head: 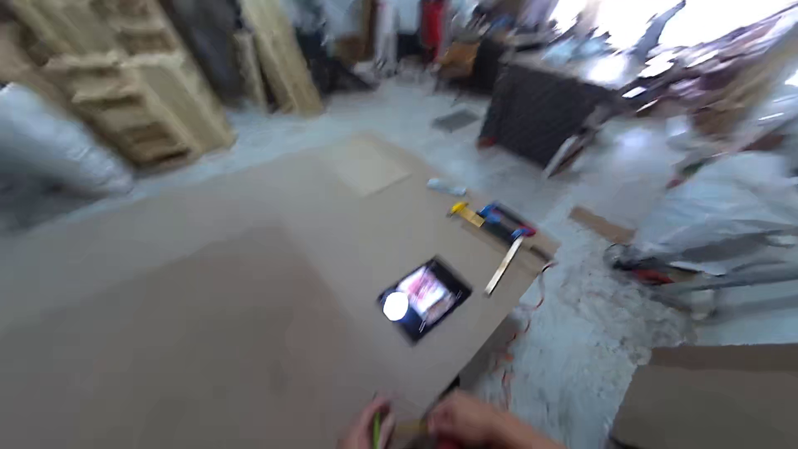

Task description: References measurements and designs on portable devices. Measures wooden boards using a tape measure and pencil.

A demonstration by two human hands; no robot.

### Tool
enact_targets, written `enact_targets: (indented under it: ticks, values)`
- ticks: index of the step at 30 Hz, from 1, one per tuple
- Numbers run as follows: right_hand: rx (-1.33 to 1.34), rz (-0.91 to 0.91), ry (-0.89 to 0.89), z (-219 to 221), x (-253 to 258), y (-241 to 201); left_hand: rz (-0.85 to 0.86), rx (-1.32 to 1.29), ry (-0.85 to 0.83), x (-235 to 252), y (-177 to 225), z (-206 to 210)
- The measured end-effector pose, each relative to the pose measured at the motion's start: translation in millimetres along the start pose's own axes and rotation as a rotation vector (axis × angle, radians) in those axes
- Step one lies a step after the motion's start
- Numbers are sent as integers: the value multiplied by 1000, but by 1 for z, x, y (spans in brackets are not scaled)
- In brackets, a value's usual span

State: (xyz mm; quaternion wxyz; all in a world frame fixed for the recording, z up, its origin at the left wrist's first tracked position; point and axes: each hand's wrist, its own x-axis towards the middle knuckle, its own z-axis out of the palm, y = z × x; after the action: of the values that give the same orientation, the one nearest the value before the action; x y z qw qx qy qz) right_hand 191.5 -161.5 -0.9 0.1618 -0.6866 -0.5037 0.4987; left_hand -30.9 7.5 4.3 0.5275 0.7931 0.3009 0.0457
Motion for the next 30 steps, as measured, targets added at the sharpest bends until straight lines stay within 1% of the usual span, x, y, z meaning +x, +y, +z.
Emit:
enact_targets:
  ticks: [2,4,7,9,11,14,17,20,23,26,30]
  values:
    - [-1,-13,-140,13,19,-22,-82,4,-11,-24,-12,-7]
    - [6,-12,-248,22,35,-38,-154,-61,14,-44,-27,-13]
    - [-3,-76,-300,23,54,-45,-188,-202,72,-59,-46,-19]
    - [-37,-154,-303,19,66,-43,-201,-184,87,-65,-51,-21]
    - [-52,-179,-308,8,82,-43,-214,-130,151,-66,-54,-25]
    - [-98,-197,-248,-19,118,-32,-252,-145,316,-54,-71,-42]
    - [-254,-160,-224,-46,156,-24,-245,-220,445,-35,-98,-57]
    - [-455,-42,-202,-62,182,-43,-291,-110,469,-13,-109,-67]
    - [-533,70,-146,-72,199,-56,-318,-100,505,13,-106,-70]
    - [-522,54,-136,-81,207,-53,-286,-87,522,35,-104,-67]
    - [-496,43,-175,-88,212,-54,-287,-16,472,50,-104,-69]
